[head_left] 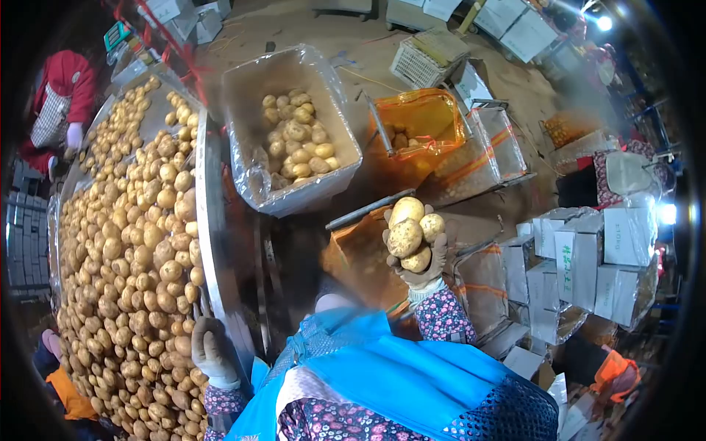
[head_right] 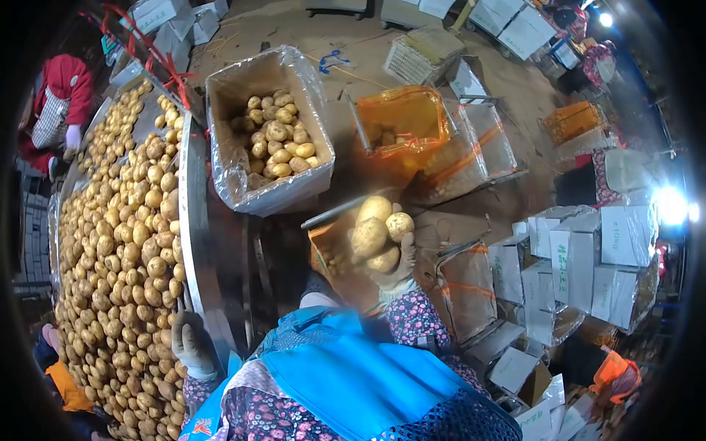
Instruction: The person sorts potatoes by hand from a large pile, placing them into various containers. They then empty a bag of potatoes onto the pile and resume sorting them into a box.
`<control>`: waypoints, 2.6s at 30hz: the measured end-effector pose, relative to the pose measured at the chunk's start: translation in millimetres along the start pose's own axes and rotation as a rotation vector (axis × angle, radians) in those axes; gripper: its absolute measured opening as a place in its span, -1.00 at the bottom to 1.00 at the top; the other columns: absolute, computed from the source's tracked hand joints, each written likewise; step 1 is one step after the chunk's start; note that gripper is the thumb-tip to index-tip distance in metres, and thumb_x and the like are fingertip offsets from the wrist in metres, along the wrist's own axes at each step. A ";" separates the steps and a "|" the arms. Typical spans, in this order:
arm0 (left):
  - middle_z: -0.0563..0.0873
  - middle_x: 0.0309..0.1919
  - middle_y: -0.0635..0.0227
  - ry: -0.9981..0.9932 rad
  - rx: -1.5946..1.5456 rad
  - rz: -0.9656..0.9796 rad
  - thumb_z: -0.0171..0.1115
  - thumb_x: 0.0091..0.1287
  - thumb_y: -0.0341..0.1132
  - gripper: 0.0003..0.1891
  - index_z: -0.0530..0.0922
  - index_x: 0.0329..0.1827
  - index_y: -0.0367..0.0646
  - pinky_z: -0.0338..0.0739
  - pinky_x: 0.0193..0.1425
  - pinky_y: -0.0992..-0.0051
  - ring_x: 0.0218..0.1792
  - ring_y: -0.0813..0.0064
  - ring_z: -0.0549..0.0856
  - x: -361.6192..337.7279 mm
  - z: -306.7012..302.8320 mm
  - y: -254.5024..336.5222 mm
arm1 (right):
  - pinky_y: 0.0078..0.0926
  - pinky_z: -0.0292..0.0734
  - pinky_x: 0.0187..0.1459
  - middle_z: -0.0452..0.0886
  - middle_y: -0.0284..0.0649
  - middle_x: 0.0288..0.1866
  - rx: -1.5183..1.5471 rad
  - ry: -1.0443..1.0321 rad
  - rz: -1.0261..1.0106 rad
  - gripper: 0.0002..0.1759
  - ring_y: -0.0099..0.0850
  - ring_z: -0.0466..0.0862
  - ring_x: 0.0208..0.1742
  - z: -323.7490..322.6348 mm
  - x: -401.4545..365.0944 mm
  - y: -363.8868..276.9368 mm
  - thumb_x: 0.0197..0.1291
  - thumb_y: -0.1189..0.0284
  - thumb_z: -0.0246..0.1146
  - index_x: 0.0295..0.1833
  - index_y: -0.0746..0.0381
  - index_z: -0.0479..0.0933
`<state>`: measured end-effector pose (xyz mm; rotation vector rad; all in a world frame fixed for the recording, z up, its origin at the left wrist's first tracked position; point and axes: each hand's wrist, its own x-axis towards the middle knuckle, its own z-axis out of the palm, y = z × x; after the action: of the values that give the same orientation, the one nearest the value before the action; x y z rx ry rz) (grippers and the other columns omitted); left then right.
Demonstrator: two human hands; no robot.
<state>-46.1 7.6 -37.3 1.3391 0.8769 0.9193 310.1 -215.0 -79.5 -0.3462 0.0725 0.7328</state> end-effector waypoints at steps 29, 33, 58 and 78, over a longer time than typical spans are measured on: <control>0.65 -0.08 0.19 -0.009 0.333 -0.045 0.17 0.33 -0.29 -0.59 0.53 0.16 -0.39 0.54 0.10 0.35 -0.06 0.34 0.63 2.8 -5.6 10.0 | 0.20 0.72 -0.08 0.02 0.34 0.58 0.172 -0.585 0.161 -0.19 0.20 0.61 0.20 28.1 121.7 -37.3 0.25 -0.13 0.30 0.56 -0.26 0.19; 0.66 -0.04 0.20 -0.021 0.165 -0.030 0.16 0.34 -0.42 -0.62 0.53 0.20 -0.35 0.58 0.11 0.37 -0.04 0.37 0.65 1.2 -4.0 8.6 | 0.11 0.77 -0.32 0.27 0.49 0.40 0.009 -0.464 0.223 -0.15 0.15 0.71 0.04 39.0 119.9 -12.2 0.24 -0.20 0.27 0.57 -0.21 0.17; 0.75 -0.25 0.21 0.353 0.400 0.028 0.13 0.34 -0.50 -0.78 0.68 -0.04 -0.34 0.60 -0.22 0.53 -0.29 0.49 0.70 -102.6 -80.3 25.9 | -0.53 0.64 -0.22 0.66 -0.22 -0.06 -0.882 -0.367 0.469 -0.56 -0.44 0.67 -0.21 170.8 101.1 197.4 0.37 0.33 0.28 0.27 0.31 0.48; 0.55 0.06 -0.10 0.888 1.108 -0.666 0.39 0.16 -0.17 -0.28 0.35 0.40 -0.17 0.61 -0.04 0.06 -0.17 -0.11 0.67 -363.2 -144.9 62.1 | -0.30 0.51 0.09 0.62 -0.31 0.10 -1.341 -2.690 -0.327 -0.56 -0.33 0.60 0.05 172.1 -174.6 364.7 0.03 0.25 0.33 0.09 0.04 0.59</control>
<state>-325.9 -267.1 17.6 1.2911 2.5951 0.4196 -72.3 -18.3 11.1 -0.3166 -3.0143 0.2654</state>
